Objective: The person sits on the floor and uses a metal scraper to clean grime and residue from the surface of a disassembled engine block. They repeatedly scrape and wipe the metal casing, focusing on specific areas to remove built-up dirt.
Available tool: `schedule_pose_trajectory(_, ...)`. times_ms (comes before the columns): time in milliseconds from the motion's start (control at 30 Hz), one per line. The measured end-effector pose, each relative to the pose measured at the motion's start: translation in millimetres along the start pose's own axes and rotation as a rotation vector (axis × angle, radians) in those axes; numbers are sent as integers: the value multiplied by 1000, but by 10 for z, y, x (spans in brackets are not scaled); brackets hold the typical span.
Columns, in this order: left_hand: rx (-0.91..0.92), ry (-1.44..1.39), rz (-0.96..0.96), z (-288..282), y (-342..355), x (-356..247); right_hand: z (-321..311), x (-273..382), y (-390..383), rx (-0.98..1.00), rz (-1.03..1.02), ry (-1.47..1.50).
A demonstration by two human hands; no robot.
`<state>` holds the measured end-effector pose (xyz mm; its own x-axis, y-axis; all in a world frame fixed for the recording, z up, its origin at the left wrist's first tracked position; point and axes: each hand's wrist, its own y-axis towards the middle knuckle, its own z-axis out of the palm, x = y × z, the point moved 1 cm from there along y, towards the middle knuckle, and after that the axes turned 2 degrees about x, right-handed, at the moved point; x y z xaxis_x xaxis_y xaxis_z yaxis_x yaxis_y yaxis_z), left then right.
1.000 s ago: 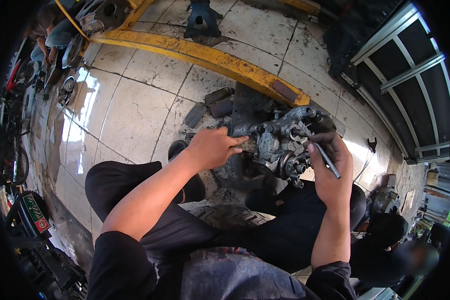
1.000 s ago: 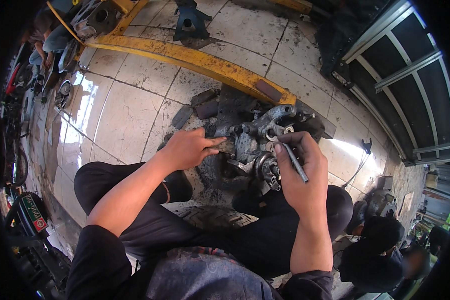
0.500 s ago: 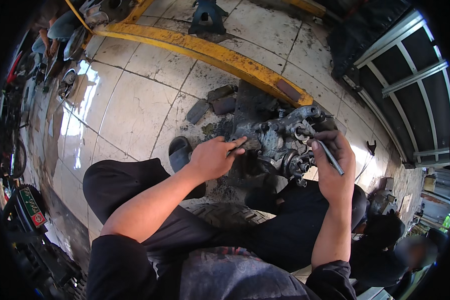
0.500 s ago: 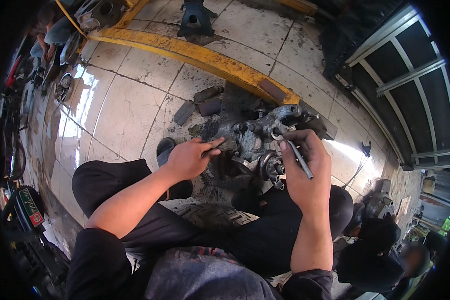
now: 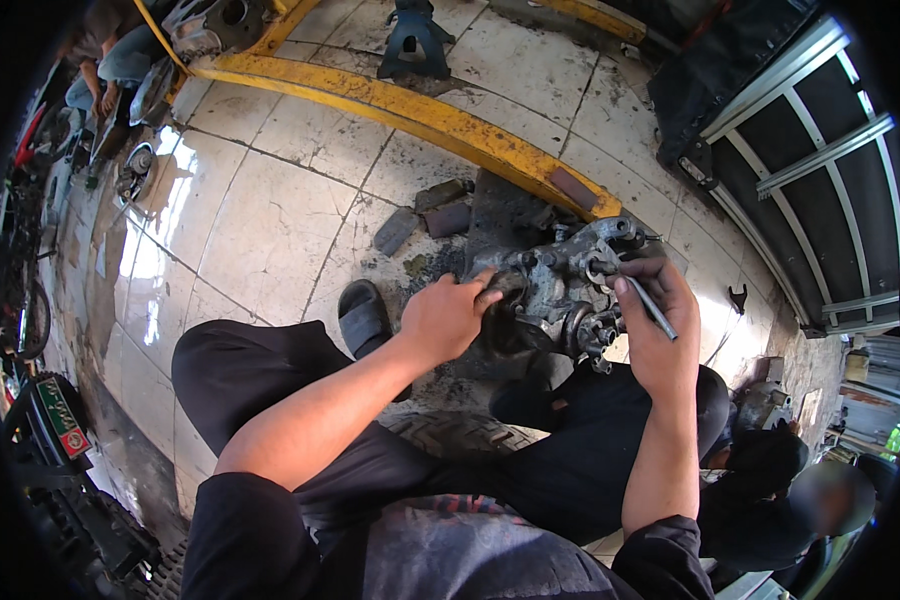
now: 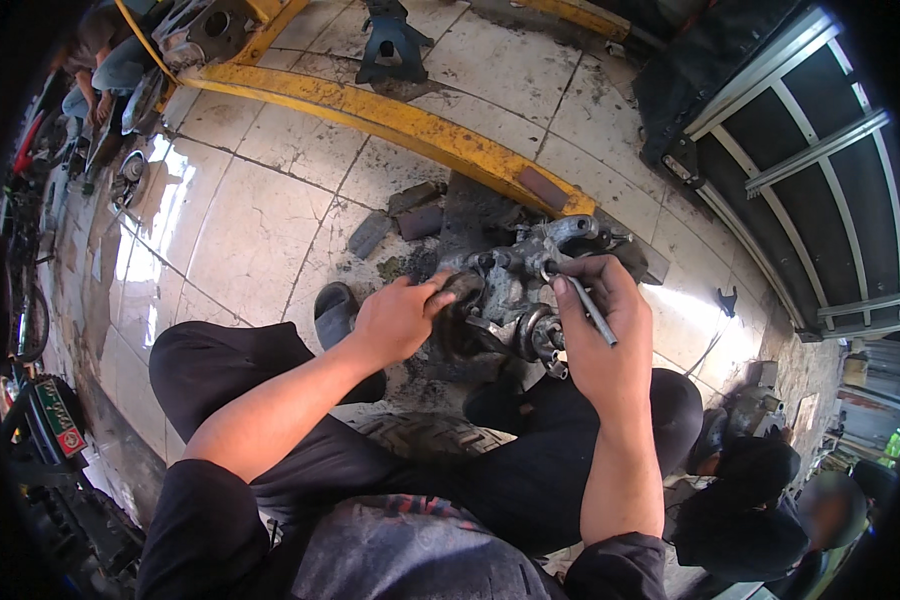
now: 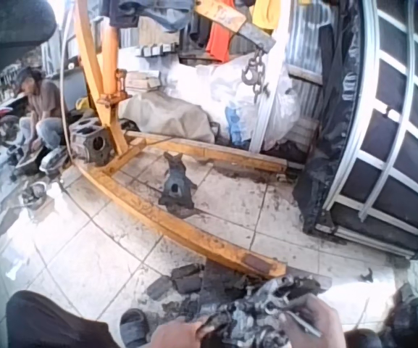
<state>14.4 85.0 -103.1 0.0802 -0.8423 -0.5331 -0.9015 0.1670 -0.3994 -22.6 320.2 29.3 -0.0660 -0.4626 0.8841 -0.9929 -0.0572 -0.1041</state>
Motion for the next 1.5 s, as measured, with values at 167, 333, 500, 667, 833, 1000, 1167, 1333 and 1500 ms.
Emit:
schedule_pose_trajectory(167, -36, -171, -34, -31, -96, 105, -29, -36, -7, -9, -11, 37)
schedule_pose_trajectory(333, 152, -236, -20, -137, 7, 70, -77, 11, -62, -6, 26, 24)
schedule_pose_trajectory(500, 36, -99, 48, -30, 155, 143, -117, -16, -81, -11, 36, 21)
schedule_pose_trajectory(667, 28, -54, 138, 9, 79, 228, -151, -49, -54, -2, 57, 23)
schedule_pose_trajectory(833, 150, -10, 145, -237, 205, 600, -130, -18, -79, -13, 47, 4)
schedule_pose_trajectory(1000, 260, -52, 228, -190, 377, 646, -148, -22, -65, -5, 83, 12)
schedule_pose_trajectory(1167, 154, -36, 155, -99, 541, 631, -150, -78, -21, -13, 65, 6)
schedule_pose_trajectory(1333, 1, -394, 28, -108, 653, 554, -175, -108, 4, -20, 70, -25)
schedule_pose_trajectory(1500, 42, -149, 32, 36, 661, 414, -149, -49, -8, -1, 62, -22)
